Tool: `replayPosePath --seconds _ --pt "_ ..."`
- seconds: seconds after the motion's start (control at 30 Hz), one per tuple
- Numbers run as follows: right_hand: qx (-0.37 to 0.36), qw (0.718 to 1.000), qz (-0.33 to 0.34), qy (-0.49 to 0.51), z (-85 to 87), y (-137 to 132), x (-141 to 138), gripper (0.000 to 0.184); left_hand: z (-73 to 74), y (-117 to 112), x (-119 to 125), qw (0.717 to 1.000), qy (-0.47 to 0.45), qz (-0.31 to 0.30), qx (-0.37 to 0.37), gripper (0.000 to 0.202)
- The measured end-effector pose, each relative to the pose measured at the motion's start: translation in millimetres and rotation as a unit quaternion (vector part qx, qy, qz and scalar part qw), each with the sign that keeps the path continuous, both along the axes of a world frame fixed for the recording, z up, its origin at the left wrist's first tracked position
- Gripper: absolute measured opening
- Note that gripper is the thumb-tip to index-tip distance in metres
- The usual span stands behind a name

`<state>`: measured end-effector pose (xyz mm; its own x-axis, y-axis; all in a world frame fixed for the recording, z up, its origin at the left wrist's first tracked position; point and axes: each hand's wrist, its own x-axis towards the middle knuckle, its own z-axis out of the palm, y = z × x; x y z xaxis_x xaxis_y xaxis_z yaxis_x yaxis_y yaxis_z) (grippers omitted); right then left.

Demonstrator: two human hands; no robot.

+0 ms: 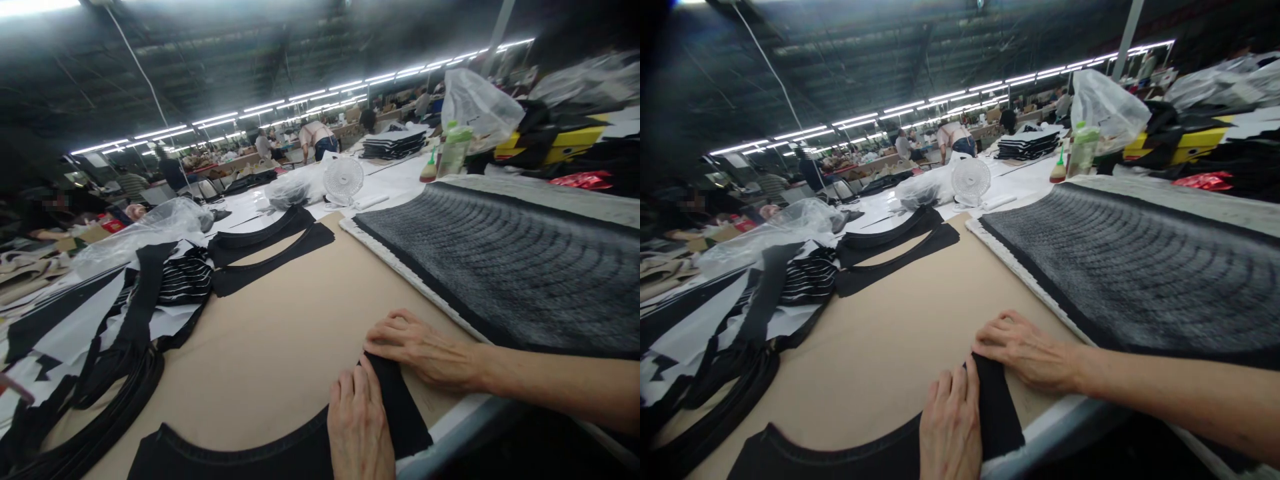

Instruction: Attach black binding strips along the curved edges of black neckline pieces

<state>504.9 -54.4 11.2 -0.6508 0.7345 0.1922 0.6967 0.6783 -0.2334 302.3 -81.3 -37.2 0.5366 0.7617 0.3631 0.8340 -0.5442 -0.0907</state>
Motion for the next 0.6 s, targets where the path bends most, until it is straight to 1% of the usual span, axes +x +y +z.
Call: replayPosePath --seconds 0.07,0.13,0.23,0.3,0.37,0.47,0.53,0.6 --pt "0.007 1.0 -0.028 0.004 -1.6 -2 0 0.05 -0.5 0 0 1.0 -0.006 -0.006 0.003 0.058" --pt "0.014 0.999 -0.042 0.012 -2.8 -5 -3 0.052 -2.6 -1 0 1.0 -0.018 -0.007 0.014 0.06" --pt "0.013 0.999 -0.028 0.012 -5.1 -9 -10 0.051 -9.6 -5 -5 0.998 -0.041 0.004 0.048 0.057" --pt "0.016 1.0 -0.023 0.005 -7.0 -11 -12 0.051 -16.6 -11 -9 0.996 -0.05 0.008 0.07 0.049" --pt "0.025 0.999 -0.03 0.004 -8.1 -11 -13 0.05 -24.5 -18 -13 0.994 -0.064 0.011 0.084 0.041" --pt "0.049 0.997 -0.052 0.024 -6.8 -11 -18 0.046 -34.2 -28 -14 0.987 -0.124 0.034 0.099 0.038" --pt "0.066 0.996 -0.049 0.031 -6.4 -12 -25 0.045 -36.7 -32 -11 0.982 -0.156 0.045 0.1 0.038" --pt "0.066 0.997 -0.025 0.026 -8.9 -16 -33 0.049 -34.7 -33 -10 0.981 -0.162 0.041 0.096 0.038"
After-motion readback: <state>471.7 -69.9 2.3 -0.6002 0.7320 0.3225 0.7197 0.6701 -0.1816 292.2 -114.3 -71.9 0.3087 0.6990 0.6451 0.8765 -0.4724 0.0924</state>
